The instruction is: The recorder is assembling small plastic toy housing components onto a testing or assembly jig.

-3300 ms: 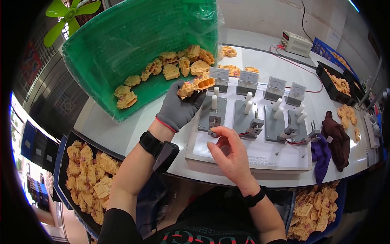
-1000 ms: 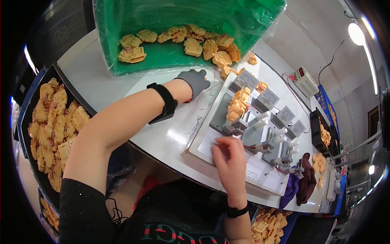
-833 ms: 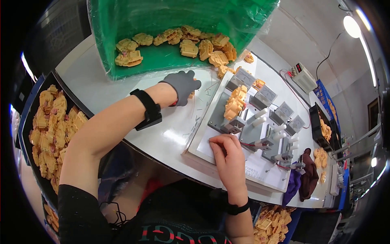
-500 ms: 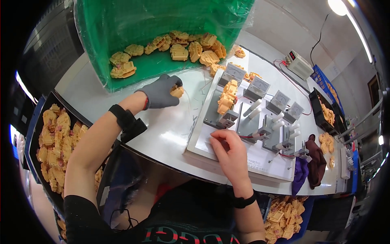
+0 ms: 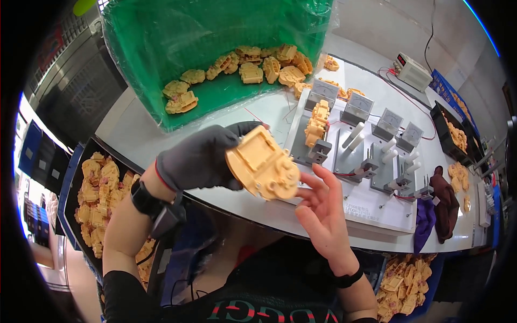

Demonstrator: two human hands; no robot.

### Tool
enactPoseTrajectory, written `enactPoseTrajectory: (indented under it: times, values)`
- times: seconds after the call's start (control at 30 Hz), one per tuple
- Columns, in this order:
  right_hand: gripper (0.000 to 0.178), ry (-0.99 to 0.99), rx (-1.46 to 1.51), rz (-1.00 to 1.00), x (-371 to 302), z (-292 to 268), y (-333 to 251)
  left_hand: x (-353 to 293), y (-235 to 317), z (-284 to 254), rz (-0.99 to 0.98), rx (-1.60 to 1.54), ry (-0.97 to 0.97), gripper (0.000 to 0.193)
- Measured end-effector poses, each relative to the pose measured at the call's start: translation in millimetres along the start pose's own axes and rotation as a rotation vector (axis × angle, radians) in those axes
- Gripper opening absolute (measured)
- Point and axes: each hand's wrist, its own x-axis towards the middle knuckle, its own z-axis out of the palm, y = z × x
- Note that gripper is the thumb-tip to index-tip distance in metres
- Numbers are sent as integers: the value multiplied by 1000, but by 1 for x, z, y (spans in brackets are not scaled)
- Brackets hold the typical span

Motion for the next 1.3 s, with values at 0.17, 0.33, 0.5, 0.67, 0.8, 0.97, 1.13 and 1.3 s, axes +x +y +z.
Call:
enactPoseTrajectory:
  times: [0.17,0.33,0.5,0.67,0.8,0.97,1.13,1.3]
  values:
    - [54,65,668,298,1,-10,-18,17,-17,50,-8,-13,-42,66]
    - [45,88,1103,415,-15,-44,-8,36,-21,74,37,102,-106,65]
    - [39,148,1117,432,-20,-62,-14,46,-24,90,48,231,-65,63]
    - [47,255,1151,391,-25,-74,-15,49,-26,98,70,268,-80,60]
    - [47,294,1124,360,-30,-82,-18,51,-31,102,270,533,-8,56]
    - [47,493,685,137,-23,-79,-29,58,-33,115,1026,1459,27,77]
    - [62,452,-11,-212,-12,-61,-42,86,-55,131,1023,1701,50,85]
    - [62,335,-548,-379,-9,-67,-51,96,-54,112,731,826,-34,71]
